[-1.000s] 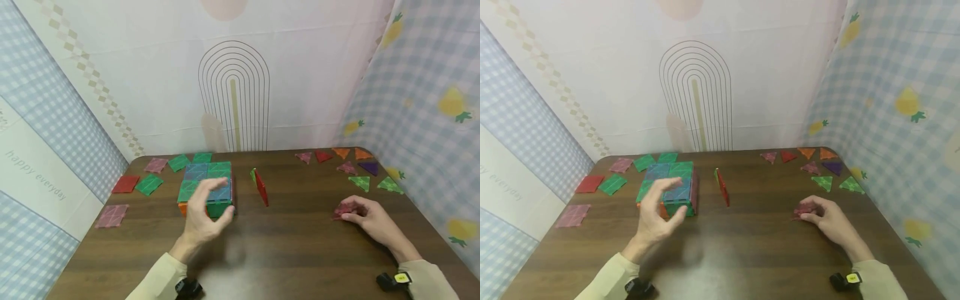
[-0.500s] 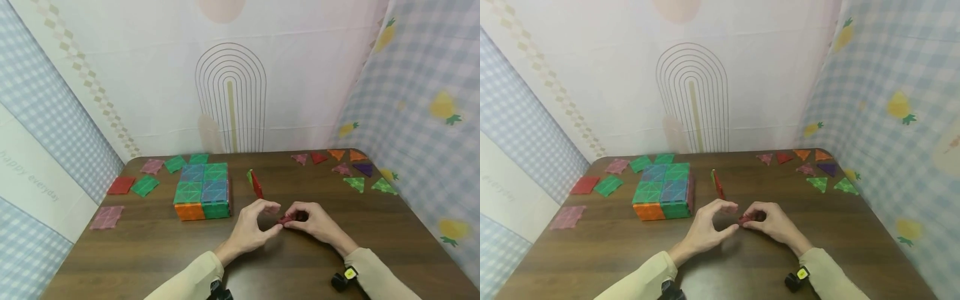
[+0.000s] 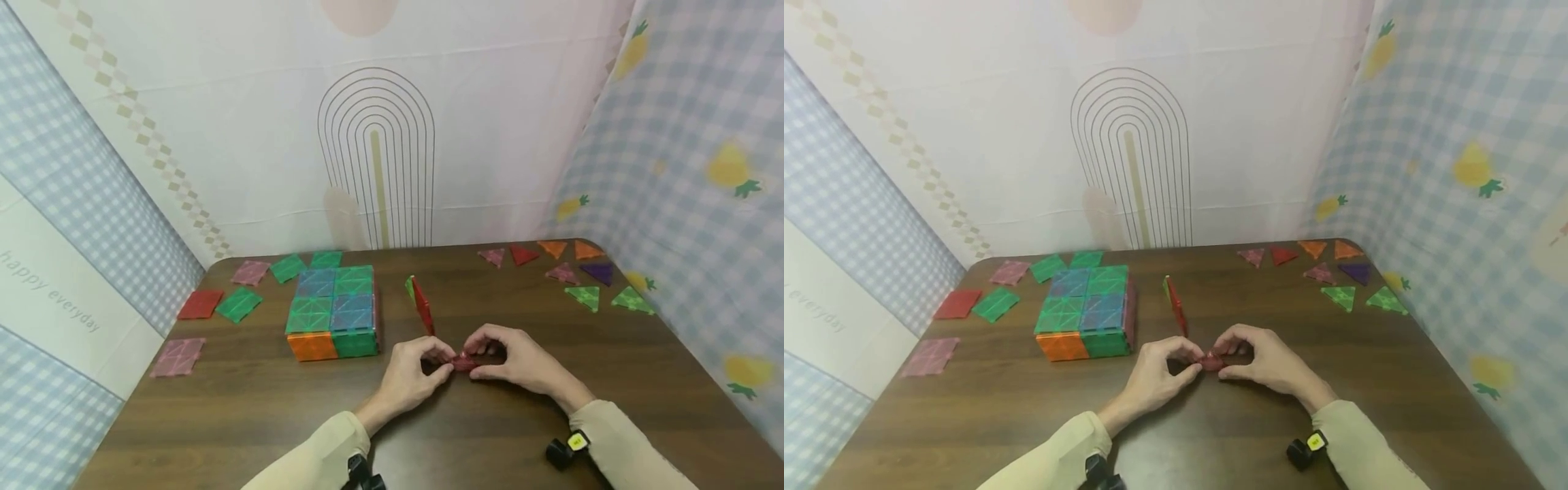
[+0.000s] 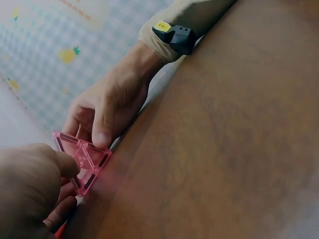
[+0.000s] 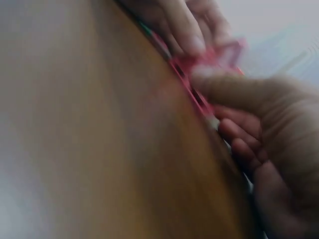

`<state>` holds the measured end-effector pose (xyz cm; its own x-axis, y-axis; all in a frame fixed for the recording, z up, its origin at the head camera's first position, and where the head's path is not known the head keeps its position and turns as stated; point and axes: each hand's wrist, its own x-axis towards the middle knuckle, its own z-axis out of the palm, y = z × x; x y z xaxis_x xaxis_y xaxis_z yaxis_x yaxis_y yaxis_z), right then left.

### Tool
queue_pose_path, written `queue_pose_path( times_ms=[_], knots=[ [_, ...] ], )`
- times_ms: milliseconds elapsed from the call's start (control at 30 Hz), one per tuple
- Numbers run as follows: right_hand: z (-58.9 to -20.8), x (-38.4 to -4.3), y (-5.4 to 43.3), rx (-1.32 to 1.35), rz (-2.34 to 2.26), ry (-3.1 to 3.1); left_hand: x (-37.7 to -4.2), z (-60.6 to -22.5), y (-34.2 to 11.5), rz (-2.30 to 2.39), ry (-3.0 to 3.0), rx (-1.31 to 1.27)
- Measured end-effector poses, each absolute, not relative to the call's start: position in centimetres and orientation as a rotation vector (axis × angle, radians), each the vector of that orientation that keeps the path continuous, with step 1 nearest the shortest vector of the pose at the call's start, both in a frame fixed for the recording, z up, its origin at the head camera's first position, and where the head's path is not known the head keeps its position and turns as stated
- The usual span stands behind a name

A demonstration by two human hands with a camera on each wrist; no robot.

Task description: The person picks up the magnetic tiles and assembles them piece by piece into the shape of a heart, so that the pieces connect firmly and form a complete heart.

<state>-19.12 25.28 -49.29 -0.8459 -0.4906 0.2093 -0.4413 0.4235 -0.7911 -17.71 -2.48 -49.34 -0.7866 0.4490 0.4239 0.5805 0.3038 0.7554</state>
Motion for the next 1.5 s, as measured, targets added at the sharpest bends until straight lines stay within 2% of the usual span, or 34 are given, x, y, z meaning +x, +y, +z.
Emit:
queue_pose_path(
  times_ms=[167,300,467,567,800,1500],
  knots=[
    [-49.2,-20.4,29.5,-0.739,-1.627,2.641,-17.7,-49.3,-2.5,-1.484,-2.420,-0.975],
    [-49.5,-20.9,33.4,-0.491,-1.696,2.923,-17.7,-49.4,-2.5,-1.476,-2.432,-0.980],
    [-49.9,-20.6,37.6,-0.088,-1.365,3.332,-17.7,-49.5,-2.5,-1.479,-2.445,-0.988],
    [-50.0,-20.4,39.4,-0.006,-1.110,3.383,-17.7,-49.6,-2.5,-1.481,-2.439,-0.993],
    [-50.4,-20.5,40.2,-0.129,-0.897,3.312,-17.7,-49.7,-2.6,-1.478,-2.449,-0.996],
    [-49.5,-19.9,35.8,-0.663,-0.937,3.330,-17.7,-49.6,-2.7,-1.481,-2.457,-0.996]
  ],
)
